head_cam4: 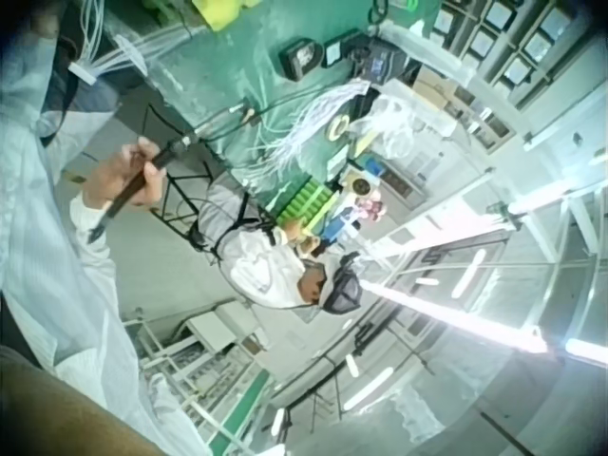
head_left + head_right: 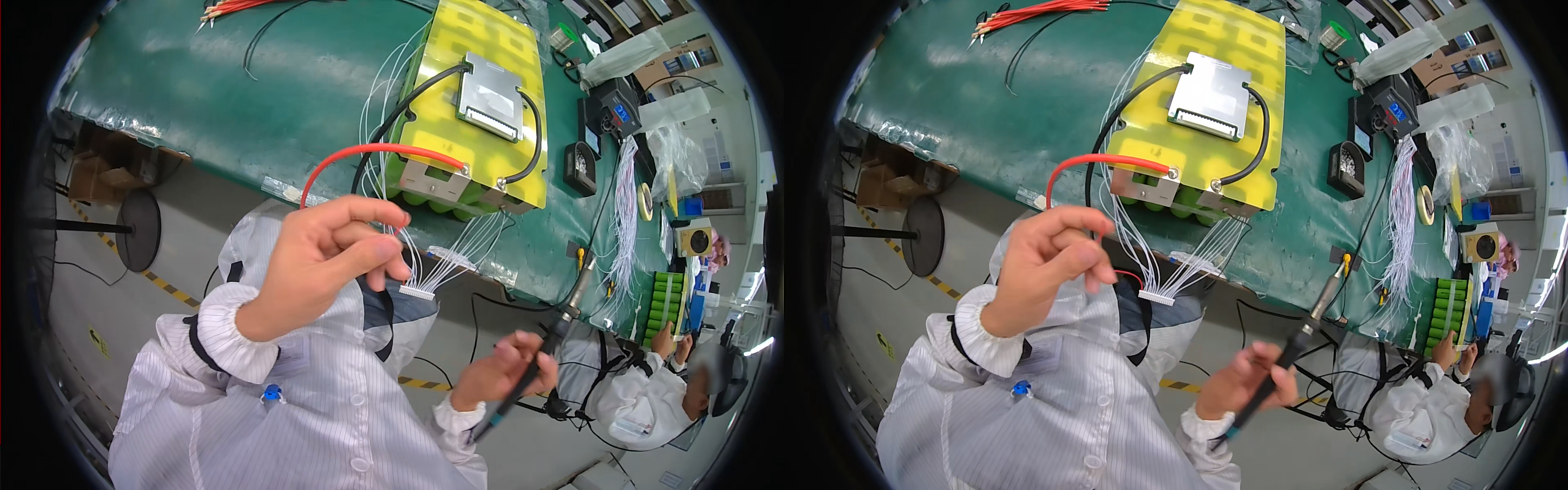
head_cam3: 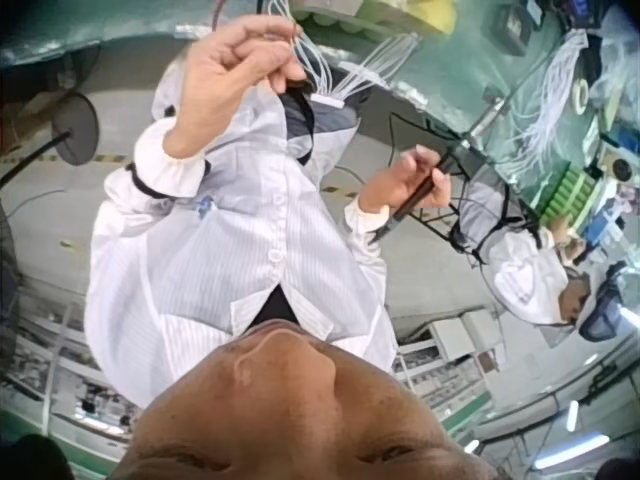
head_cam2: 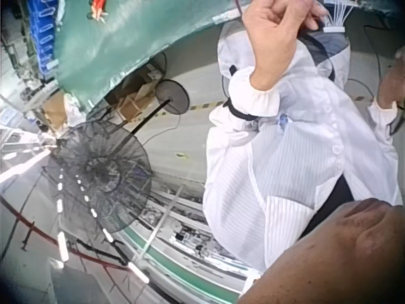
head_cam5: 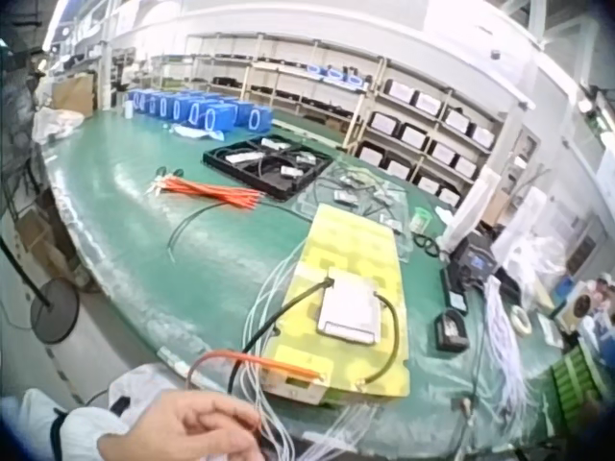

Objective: Soldering wires and components to a battery pack at an industrial workbench.

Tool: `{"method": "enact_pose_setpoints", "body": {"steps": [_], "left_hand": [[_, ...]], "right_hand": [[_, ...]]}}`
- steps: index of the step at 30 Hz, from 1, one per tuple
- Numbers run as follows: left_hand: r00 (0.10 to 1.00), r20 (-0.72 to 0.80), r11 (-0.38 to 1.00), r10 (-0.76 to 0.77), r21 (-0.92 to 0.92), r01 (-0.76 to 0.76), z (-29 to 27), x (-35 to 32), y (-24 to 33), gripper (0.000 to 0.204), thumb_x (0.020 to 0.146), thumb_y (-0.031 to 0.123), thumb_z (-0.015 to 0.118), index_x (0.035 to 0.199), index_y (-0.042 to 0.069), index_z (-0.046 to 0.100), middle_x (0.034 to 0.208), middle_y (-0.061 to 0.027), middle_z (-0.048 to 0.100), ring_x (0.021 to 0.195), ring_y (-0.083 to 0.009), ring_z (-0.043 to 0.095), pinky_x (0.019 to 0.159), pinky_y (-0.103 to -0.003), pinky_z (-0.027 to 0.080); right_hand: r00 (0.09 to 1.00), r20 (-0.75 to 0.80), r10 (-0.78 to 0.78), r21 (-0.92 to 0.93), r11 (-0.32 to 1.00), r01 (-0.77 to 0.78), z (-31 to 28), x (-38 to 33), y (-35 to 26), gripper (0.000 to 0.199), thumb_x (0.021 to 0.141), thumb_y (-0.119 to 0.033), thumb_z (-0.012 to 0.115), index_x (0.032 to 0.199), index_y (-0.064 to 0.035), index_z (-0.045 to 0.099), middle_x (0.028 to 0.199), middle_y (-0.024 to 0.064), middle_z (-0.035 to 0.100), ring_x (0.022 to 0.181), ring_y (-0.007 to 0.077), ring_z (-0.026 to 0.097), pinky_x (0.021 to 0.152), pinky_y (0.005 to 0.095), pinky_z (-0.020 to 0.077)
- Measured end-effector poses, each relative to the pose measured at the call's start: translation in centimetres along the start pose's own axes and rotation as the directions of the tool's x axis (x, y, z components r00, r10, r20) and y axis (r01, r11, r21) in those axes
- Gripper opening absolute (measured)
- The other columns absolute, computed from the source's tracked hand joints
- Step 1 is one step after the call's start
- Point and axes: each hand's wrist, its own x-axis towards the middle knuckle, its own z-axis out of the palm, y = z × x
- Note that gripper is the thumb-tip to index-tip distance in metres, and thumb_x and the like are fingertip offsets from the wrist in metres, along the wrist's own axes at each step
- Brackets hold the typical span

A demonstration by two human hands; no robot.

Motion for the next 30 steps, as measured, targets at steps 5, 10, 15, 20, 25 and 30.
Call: {"method": "enact_pose_setpoints", "body": {"steps": [5, 10, 15, 20, 25, 30], "left_hand": [[0.988, -0.003, 0.978, -0.156, -0.138, 0.154, 1.2, 0.8, -2.1, 0.014, 0.095, 0.012, 0.055, 0.101, 0.001, 0.061, 0.079, -0.0044, 0.064, 0.08, -0.0104, 0.059, 0.072, -0.024, 0.042], [0.979, -0.087, 0.914, -0.187, -0.379, 0.141, 2.2, 1.8, -2.9, 0.017, 0.09, 0.016, 0.063, 0.095, 0.0, 0.065, 0.103, -0.0011, 0.058, 0.087, -0.0087, 0.052, 0.08, -0.025, 0.041], [0.971, -0.075, 0.903, -0.228, -0.39, 0.182, 1.7, 1.9, -2.8, 0.019, 0.089, 0.016, 0.062, 0.097, -0.002, 0.065, 0.119, -0.0065, 0.053, 0.102, -0.0147, 0.053, 0.088, -0.028, 0.042], [0.974, -0.014, 0.918, -0.225, -0.338, 0.207, 1.1, 2.3, -2.3, 0.02, 0.09, 0.015, 0.062, 0.098, -0.003, 0.067, 0.128, -0.0112, 0.05, 0.111, -0.0201, 0.055, 0.095, -0.032, 0.044], [0.978, 0.025, 0.952, -0.206, -0.224, 0.207, 0.5, 2.6, -1.8, 0.018, 0.088, 0.014, 0.064, 0.095, -0.003, 0.069, 0.124, -0.011, 0.053, 0.106, -0.0169, 0.056, 0.093, -0.029, 0.043], [0.971, 0.017, 0.947, -0.239, -0.217, 0.237, 0.2, 3.0, -1.5, 0.019, 0.088, 0.013, 0.065, 0.094, -0.003, 0.069, 0.116, -0.0092, 0.058, 0.1, -0.0136, 0.055, 0.09, -0.027, 0.043]], "right_hand": [[0.981, -0.052, -0.188, 0.209, 0.958, 0.194, 0.3, 4.6, -2.5, 0.035, 0.1, -0.04, 0.045, 0.109, -0.0067, 0.04, 0.054, 0.0027, 0.041, 0.05, 0.0144, 0.037, 0.051, 0.0283, 0.0343], [0.94, 0.231, -0.25, 0.387, 0.91, 0.147, 1.6, 6.6, -3.6, 0.037, 0.095, -0.04, 0.056, 0.102, -0.0055, 0.046, 0.049, 0.0016, 0.048, 0.044, 0.0139, 0.044, 0.048, 0.0274, 0.0363], [0.89, 0.366, -0.271, 0.426, 0.899, 0.098, 3.5, 7.6, -3.6, 0.033, 0.092, -0.036, 0.061, 0.095, -0.0048, 0.049, 0.048, 0.0022, 0.051, 0.04, 0.0136, 0.049, 0.045, 0.0266, 0.0395], [0.866, 0.396, -0.305, 0.471, 0.877, 0.094, 4.2, 8.4, -3.3, 0.032, 0.091, -0.034, 0.062, 0.094, -0.005, 0.049, 0.049, 0.0033, 0.053, 0.042, 0.0147, 0.051, 0.046, 0.0263, 0.0398], [0.84, 0.452, -0.301, 0.477, 0.877, 0.058, 4.6, 8.4, -3.0, 0.036, 0.09, -0.038, 0.063, 0.093, -0.0055, 0.049, 0.054, 0.0052, 0.049, 0.046, 0.014, 0.046, 0.049, 0.0267, 0.0344], [0.834, 0.461, -0.303, 0.489, 0.871, 0.046, 4.9, 8.5, -2.7, 0.035, 0.089, -0.037, 0.065, 0.093, -0.0059, 0.049, 0.055, 0.0045, 0.051, 0.047, 0.0141, 0.048, 0.05, 0.0274, 0.0352]]}}
